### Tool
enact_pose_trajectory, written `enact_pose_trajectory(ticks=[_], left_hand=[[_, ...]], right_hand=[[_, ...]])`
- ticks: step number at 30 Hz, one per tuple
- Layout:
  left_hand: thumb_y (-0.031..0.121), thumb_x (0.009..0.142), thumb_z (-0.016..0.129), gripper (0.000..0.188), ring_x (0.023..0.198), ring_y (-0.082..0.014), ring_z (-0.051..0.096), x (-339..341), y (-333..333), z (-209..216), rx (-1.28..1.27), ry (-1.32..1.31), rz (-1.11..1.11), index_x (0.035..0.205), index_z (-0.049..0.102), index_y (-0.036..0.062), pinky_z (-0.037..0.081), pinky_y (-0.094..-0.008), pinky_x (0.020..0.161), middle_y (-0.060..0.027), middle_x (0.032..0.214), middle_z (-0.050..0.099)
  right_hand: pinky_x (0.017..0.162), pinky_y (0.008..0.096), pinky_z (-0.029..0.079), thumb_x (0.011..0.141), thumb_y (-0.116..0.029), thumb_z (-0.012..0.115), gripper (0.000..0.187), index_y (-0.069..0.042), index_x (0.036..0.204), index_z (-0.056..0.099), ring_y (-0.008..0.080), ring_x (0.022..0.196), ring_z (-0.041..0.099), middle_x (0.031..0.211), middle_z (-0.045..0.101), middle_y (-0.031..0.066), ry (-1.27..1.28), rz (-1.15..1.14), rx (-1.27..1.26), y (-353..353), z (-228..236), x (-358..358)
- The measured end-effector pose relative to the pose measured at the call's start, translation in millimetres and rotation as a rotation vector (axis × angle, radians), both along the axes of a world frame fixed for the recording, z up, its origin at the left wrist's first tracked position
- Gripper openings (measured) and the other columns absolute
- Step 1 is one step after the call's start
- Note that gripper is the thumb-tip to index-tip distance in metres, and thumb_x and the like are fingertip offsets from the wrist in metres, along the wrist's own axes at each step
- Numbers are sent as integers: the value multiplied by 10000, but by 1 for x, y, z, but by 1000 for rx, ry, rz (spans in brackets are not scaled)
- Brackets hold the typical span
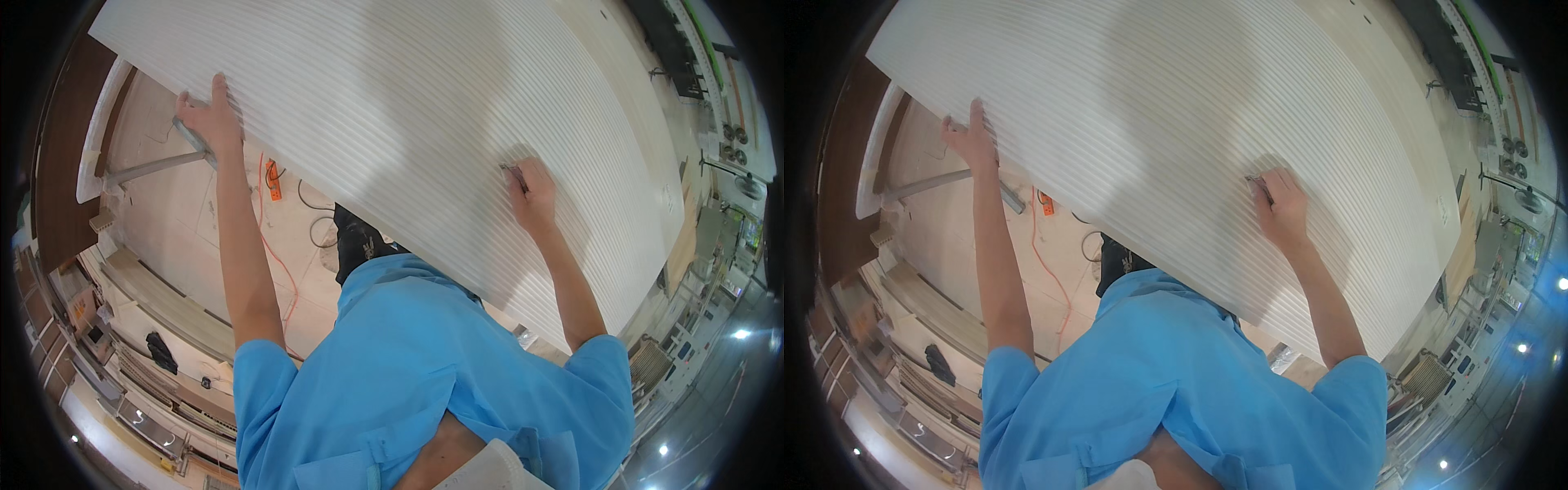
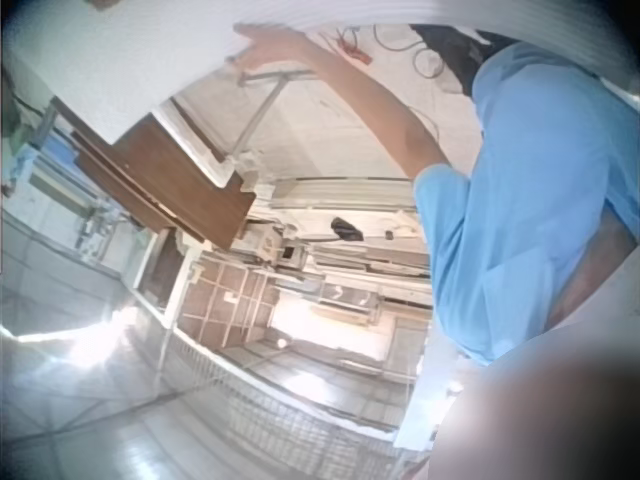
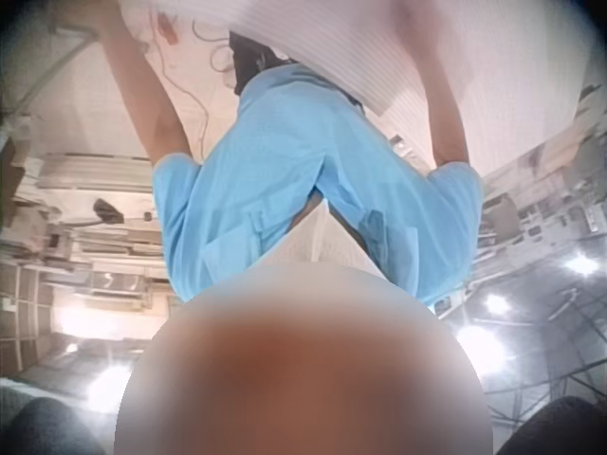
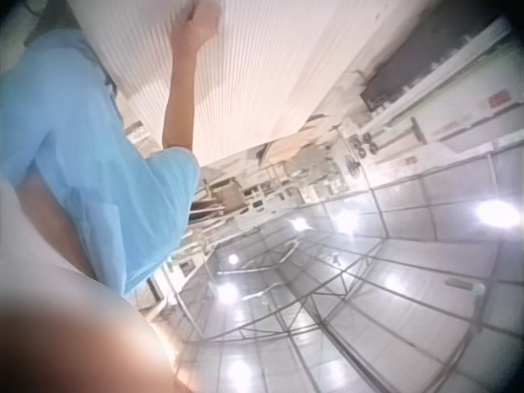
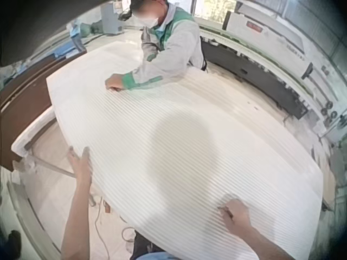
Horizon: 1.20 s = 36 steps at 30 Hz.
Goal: The person sands a large white corrugated sheet on a workbench using a sanding block. They repeatedly rub the surface with the block, occasionally repositioning the sheet and adjusting their grip.
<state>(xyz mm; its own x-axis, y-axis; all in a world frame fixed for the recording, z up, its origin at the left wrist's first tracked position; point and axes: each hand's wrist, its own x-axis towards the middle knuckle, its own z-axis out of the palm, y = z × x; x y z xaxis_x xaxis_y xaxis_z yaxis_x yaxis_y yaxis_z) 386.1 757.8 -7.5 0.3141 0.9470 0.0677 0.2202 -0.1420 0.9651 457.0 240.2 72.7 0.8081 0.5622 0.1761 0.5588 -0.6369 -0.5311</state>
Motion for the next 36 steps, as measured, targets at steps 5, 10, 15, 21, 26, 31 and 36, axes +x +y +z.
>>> enact_pose_trajectory(ticks=[5,10,15,21,26,31,36], left_hand=[[280,926,779,904,1396,-348,390,0,-8,10,41,-11,-12,1519,221,-111,416,-406,1134,-273,1501,283],[285,947,756,891,1448,-360,297,-4,-20,20,64,132,8,1530,208,-107,280,-443,1216,-269,1518,262],[311,964,734,872,1477,-377,228,-5,-31,28,0,49,-12,1534,210,-89,187,-493,1244,-263,1536,232],[295,976,723,840,1471,-377,211,-7,-37,34,-51,84,-27,1535,211,-67,175,-509,1239,-241,1539,229],[274,973,734,836,1457,-372,211,-10,-41,34,-6,112,-62,1530,211,-66,169,-516,1228,-238,1518,249],[268,973,737,834,1441,-367,227,-8,-43,33,19,90,-59,1519,214,-84,173,-517,1218,-253,1516,267],[283,971,737,849,1439,-384,245,-7,-40,32,11,70,-51,1518,215,-104,193,-529,1215,-274,1537,266]], right_hand=[[599,385,463,887,9,706,88,-6,934,633,283,698,576,810,601,131,-131,83,-88,29,-3,15],[588,400,486,874,-38,699,82,-27,903,623,290,703,603,804,616,116,-94,260,-121,103,-1,56],[576,385,483,880,-53,700,87,-25,910,623,289,675,594,795,613,121,-253,363,-80,204,-7,87],[579,407,476,910,-84,679,102,-26,888,599,319,675,596,797,625,128,-212,475,71,346,-11,131],[622,454,499,915,-111,670,113,-29,895,596,363,715,631,803,646,135,-235,411,48,419,-7,138],[731,550,523,931,-143,596,136,-15,954,635,412,798,671,901,700,189,-375,439,70,512,-27,172],[851,516,548,930,-104,525,170,5,946,654,425,923,691,938,704,251,-477,463,188,654,-44,210]])
